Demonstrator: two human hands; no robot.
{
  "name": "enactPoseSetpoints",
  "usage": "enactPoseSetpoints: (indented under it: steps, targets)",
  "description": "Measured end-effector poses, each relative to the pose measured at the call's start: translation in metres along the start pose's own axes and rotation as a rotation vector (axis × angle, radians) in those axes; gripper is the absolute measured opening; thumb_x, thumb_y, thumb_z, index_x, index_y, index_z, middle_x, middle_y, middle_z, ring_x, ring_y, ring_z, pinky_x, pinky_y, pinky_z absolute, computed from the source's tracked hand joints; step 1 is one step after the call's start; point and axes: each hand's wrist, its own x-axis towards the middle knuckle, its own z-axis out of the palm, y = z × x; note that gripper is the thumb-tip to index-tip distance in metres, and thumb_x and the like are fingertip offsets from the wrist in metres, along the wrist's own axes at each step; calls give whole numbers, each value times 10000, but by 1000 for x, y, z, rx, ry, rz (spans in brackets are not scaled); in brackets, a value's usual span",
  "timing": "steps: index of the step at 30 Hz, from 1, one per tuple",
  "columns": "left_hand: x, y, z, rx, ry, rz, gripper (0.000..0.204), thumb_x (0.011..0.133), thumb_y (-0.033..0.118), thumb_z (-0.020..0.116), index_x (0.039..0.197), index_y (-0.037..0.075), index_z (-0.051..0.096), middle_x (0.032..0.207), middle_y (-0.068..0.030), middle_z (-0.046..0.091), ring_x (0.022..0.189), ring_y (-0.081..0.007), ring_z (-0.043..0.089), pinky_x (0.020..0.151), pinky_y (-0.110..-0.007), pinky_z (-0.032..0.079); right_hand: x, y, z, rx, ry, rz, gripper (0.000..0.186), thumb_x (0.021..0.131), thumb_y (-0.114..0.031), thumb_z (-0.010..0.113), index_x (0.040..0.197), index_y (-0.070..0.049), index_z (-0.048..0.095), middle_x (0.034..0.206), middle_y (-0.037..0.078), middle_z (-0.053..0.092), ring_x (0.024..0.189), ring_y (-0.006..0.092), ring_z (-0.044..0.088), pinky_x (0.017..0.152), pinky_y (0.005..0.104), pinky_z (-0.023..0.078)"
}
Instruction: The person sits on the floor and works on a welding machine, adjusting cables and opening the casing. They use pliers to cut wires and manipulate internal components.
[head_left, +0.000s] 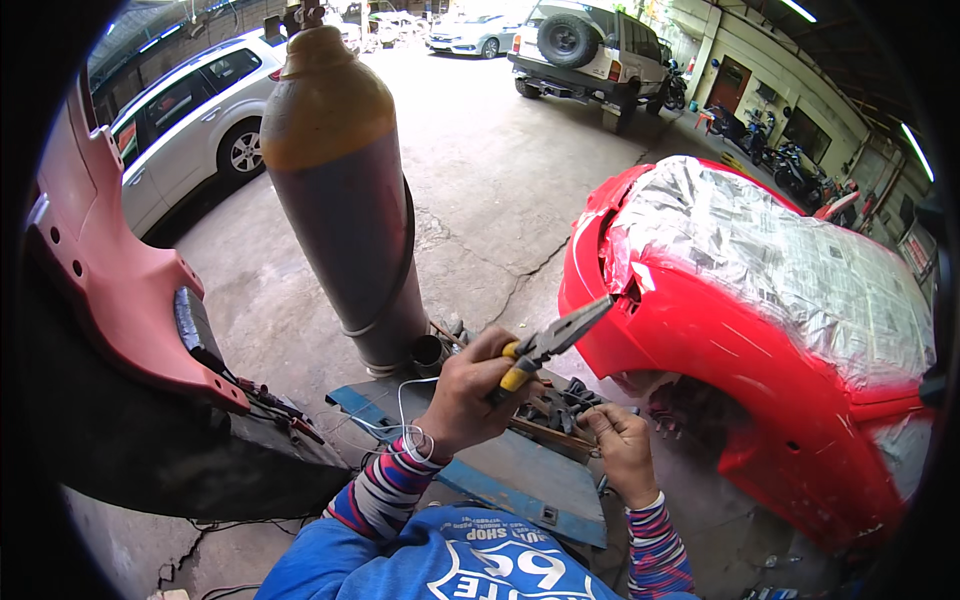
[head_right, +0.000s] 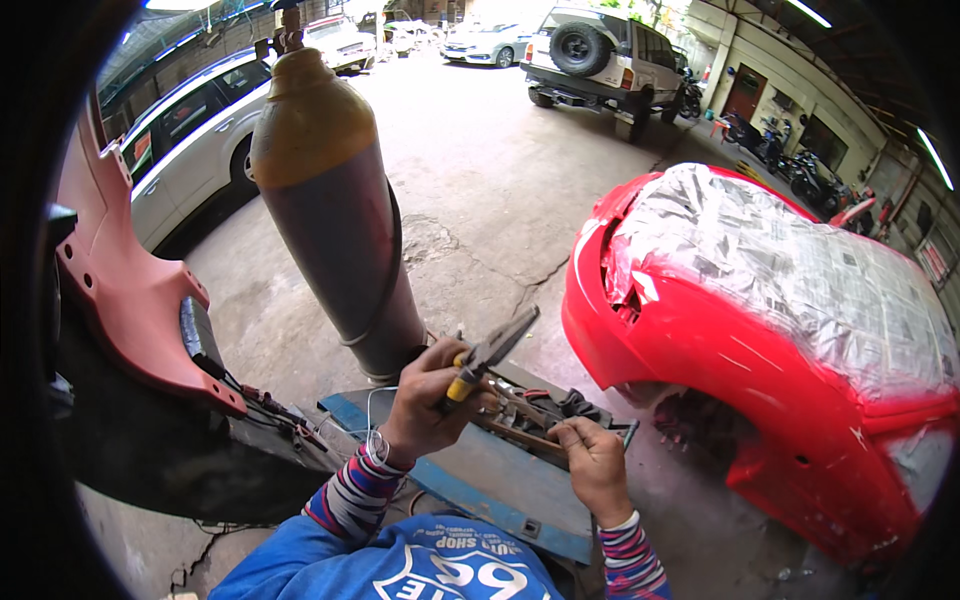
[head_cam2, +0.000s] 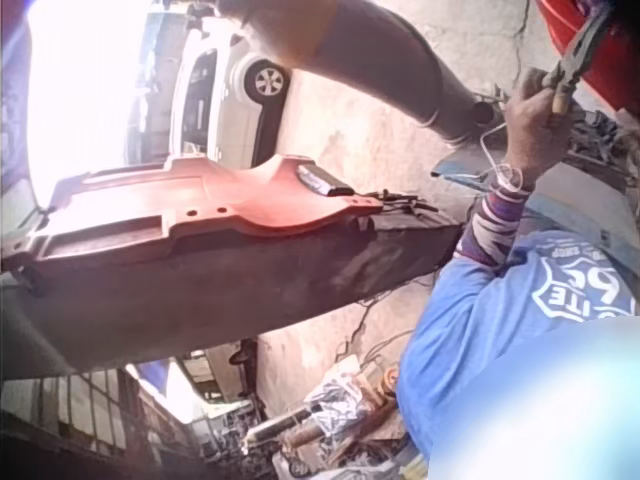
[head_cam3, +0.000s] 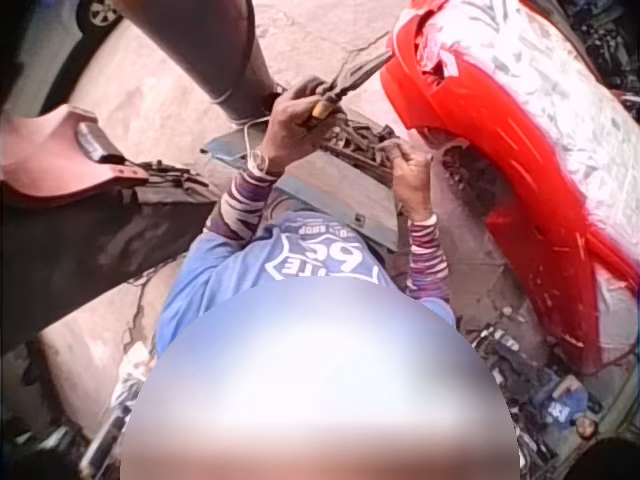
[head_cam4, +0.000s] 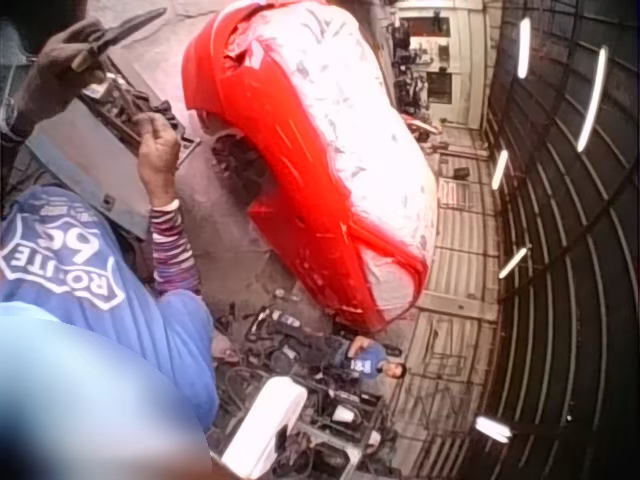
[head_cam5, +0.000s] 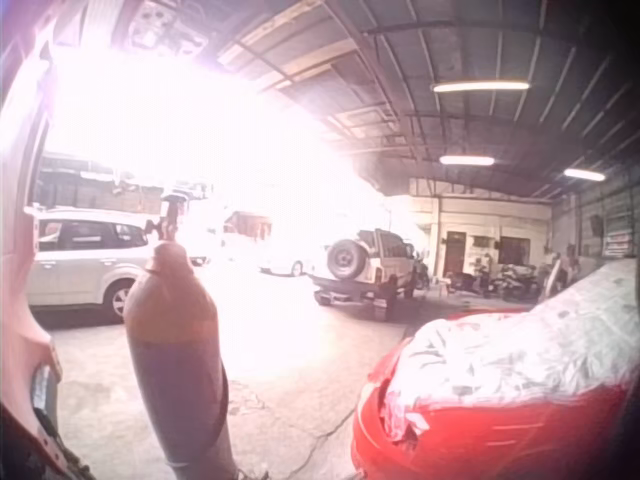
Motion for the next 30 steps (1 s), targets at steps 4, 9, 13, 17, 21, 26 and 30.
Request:
enactPoseSetpoints:
  steps: [4, 9, 13, 17, 21, 26, 30]
  targets:
    - [-7, -7, -12, -47, -73, -109, 132, 825, 0, 778, 927, 16, 696, 954, -132, 604, 874, -277, 633, 771, -346, 505, -6, -9, -4, 222, -226, -180, 255, 987, -57, 638, 1227, -25, 718, 883, 99, 744, 801, 103, 650, 749, 280, 523]
    - [-8, -28, -29, -176, -145, -179, 99, 878, 65, 762, 943, 23, 701, 914, -92, 599, 872, -240, 611, 793, -356, 495, -19, -28, -16, 50, -546, -259, 242, 985, -52, 634, 1207, -30, 728, 926, 108, 752, 803, 104, 646, 763, 270, 527]
    - [-8, -35, -28, -293, -180, -194, 116, 900, 90, 763, 953, 15, 693, 911, -78, 602, 870, -218, 606, 785, -345, 488, -25, -36, -13, 151, -532, -146, 227, 970, -73, 657, 1176, -28, 739, 929, 110, 759, 788, 130, 666, 747, 273, 528]
    - [-8, -28, -27, -281, -316, -180, 141, 906, 93, 763, 964, 0, 675, 908, -84, 596, 851, -223, 600, 781, -340, 487, -25, -44, -9, 26, -323, -196, 196, 958, -97, 679, 1112, -3, 755, 946, 129, 771, 830, 136, 696, 758, 281, 534]
    - [-11, -12, -21, -81, -529, -186, 145, 869, 49, 787, 991, 6, 723, 1018, -136, 659, 891, -289, 667, 778, -382, 526, -18, -46, -32, -144, -170, -279, 142, 901, -85, 714, 1012, -48, 795, 901, 173, 763, 797, 243, 756, 717, 321, 562]
    - [-16, -18, -9, -174, -658, -326, 132, 849, 19, 786, 966, -23, 741, 1073, -163, 686, 972, -278, 684, 873, -371, 545, -2, -19, -48, -324, -109, -617, 141, 857, -142, 729, 974, -101, 796, 906, 134, 753, 819, 301, 735, 695, 391, 567]
    - [-31, -40, 20, -166, -381, -386, 155, 955, 89, 689, 1040, -35, 727, 1104, -110, 660, 1077, -224, 625, 969, -337, 479, 7, 3, -41, -429, 172, -680, 111, 839, -231, 730, 880, -144, 784, 744, 122, 705, 689, 331, 700, 621, 436, 546]
